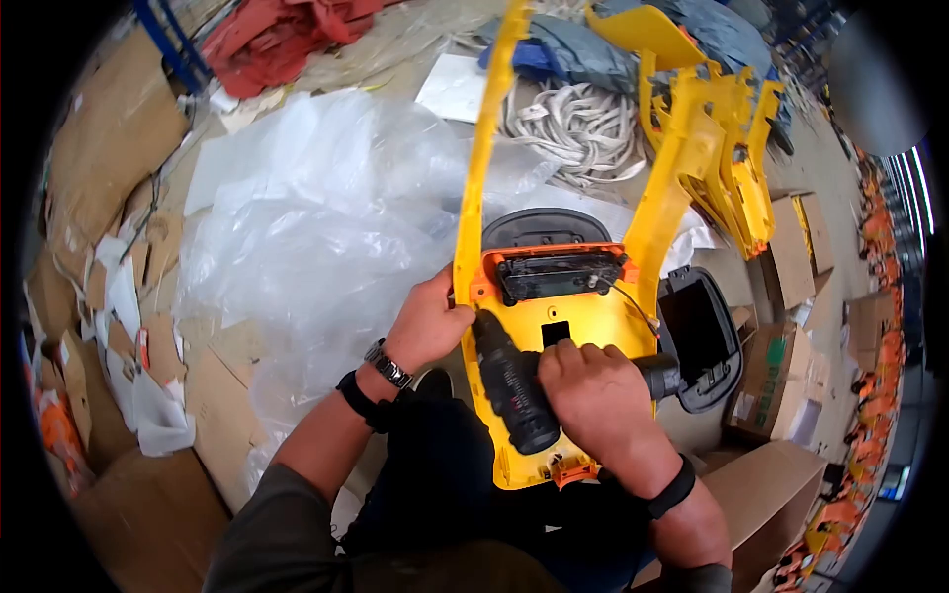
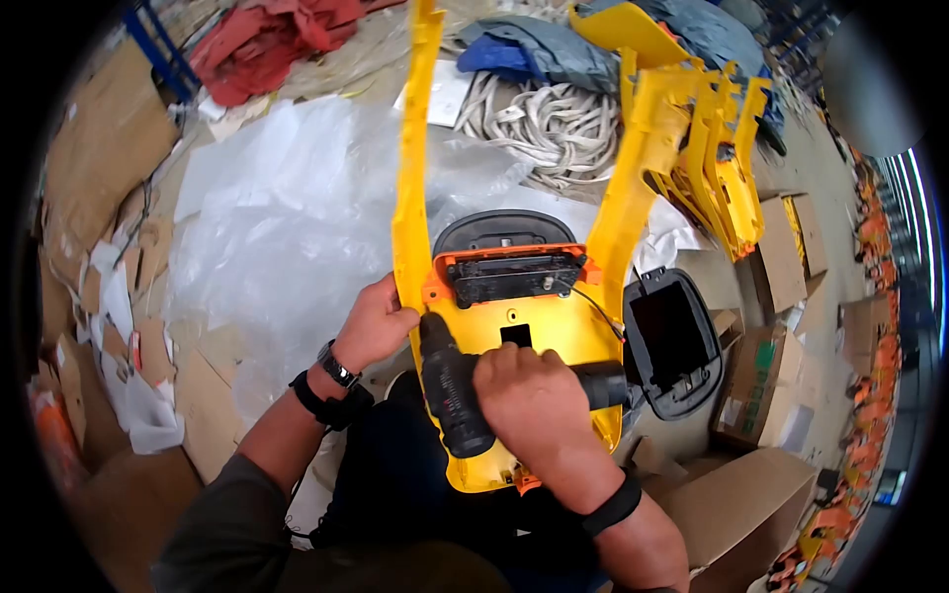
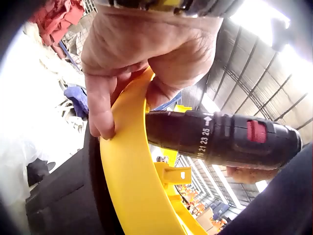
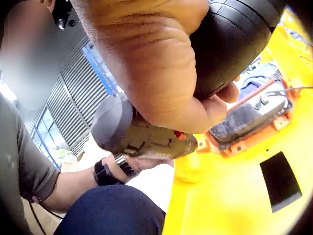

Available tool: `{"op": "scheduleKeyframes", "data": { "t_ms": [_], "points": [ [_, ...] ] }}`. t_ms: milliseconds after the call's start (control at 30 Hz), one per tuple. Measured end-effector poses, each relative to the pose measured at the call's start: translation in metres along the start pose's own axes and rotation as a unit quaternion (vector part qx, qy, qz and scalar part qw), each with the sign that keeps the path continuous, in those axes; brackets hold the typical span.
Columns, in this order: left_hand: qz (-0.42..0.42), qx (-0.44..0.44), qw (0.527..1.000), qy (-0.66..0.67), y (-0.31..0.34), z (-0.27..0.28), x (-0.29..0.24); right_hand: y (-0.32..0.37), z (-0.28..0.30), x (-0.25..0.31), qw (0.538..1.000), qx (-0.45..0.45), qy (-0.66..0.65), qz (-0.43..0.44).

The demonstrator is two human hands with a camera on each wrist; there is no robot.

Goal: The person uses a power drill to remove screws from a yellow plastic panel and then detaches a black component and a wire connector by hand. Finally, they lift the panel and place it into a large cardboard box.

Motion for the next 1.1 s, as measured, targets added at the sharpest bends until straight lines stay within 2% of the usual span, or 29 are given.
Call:
{"op": "scheduleKeyframes", "data": {
  "t_ms": [100, 133, 167, 233, 267, 333, 367, 400, 433, 467, 500, 567, 600, 700, 800, 900, 933, 1000, 1100],
  "points": [
    [0.034, 0.017, 0.999, -0.023, -0.004, 0.003, 0.0, 0.014, 0.007, 0.003, 0.998, -0.007, -0.054, -0.017],
    [0.06, 0.041, 0.997, 0.023, -0.003, 0.002, 0.003, 0.023, 0.001, -0.003, 0.988, 0.017, -0.143, -0.046],
    [0.035, 0.029, 0.999, 0.03, -0.004, 0.002, 0.0, 0.035, -0.006, -0.012, 0.967, 0.013, -0.239, -0.089],
    [-0.013, -0.002, 0.999, 0.044, -0.001, 0.005, -0.004, 0.066, -0.039, -0.024, 0.89, 0.004, -0.427, -0.159],
    [-0.027, -0.028, 0.999, -0.002, 0.001, 0.007, -0.013, 0.085, -0.082, -0.026, 0.791, 0.021, -0.572, -0.217],
    [-0.053, -0.081, 0.991, -0.093, 0.01, 0.008, -0.033, 0.102, -0.119, -0.025, 0.733, -0.033, -0.632, -0.251],
    [-0.102, -0.131, 0.974, -0.156, 0.019, 0.01, -0.05, 0.111, -0.129, -0.023, 0.699, -0.057, -0.661, -0.269],
    [-0.153, -0.179, 0.948, -0.216, 0.029, 0.008, -0.067, 0.112, -0.132, -0.024, 0.646, -0.091, -0.7, -0.29],
    [-0.207, -0.223, 0.912, -0.276, 0.038, 0.007, -0.083, 0.11, -0.139, -0.02, 0.616, -0.095, -0.721, -0.304],
    [-0.267, -0.238, 0.886, -0.296, 0.048, 0.004, -0.093, 0.108, -0.149, -0.018, 0.584, -0.1, -0.741, -0.315],
    [-0.316, -0.215, 0.869, -0.313, 0.051, -0.007, -0.101, 0.106, -0.156, -0.018, 0.555, -0.104, -0.758, -0.326],
    [-0.402, -0.168, 0.831, -0.345, 0.064, -0.028, -0.118, 0.104, -0.162, -0.016, 0.56, -0.099, -0.752, -0.333],
    [-0.417, -0.121, 0.835, -0.337, 0.061, -0.037, -0.125, 0.101, -0.166, -0.015, 0.568, -0.099, -0.747, -0.331],
    [-0.331, -0.036, 0.833, -0.442, 0.024, -0.071, -0.14, 0.096, -0.175, -0.016, 0.574, -0.093, -0.746, -0.325],
    [-0.285, 0.031, 0.821, -0.494, -0.023, -0.092, -0.114, 0.094, -0.18, -0.016, 0.579, -0.09, -0.742, -0.324],
    [-0.101, 0.101, 0.85, -0.507, -0.069, -0.09, -0.063, 0.093, -0.177, -0.02, 0.596, -0.105, -0.73, -0.317],
    [-0.082, 0.111, 0.844, -0.518, -0.074, -0.09, -0.061, 0.093, -0.177, -0.021, 0.602, -0.112, -0.726, -0.313],
    [-0.043, 0.134, 0.832, -0.537, -0.079, -0.09, -0.058, 0.096, -0.183, -0.02, 0.576, -0.114, -0.741, -0.325],
    [-0.044, 0.142, 0.84, -0.521, -0.083, -0.087, -0.054, 0.095, -0.188, -0.02, 0.555, -0.106, -0.756, -0.33]
  ]
}}
Point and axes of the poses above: each hand's wrist, its own y-axis away from the middle knuckle, its own z-axis out of the back of the hand, x = y × z, the point moved 9 cm from there along -y, towards the middle knuckle, and after that the axes turned 4 degrees about x, right-handed, at the moved point
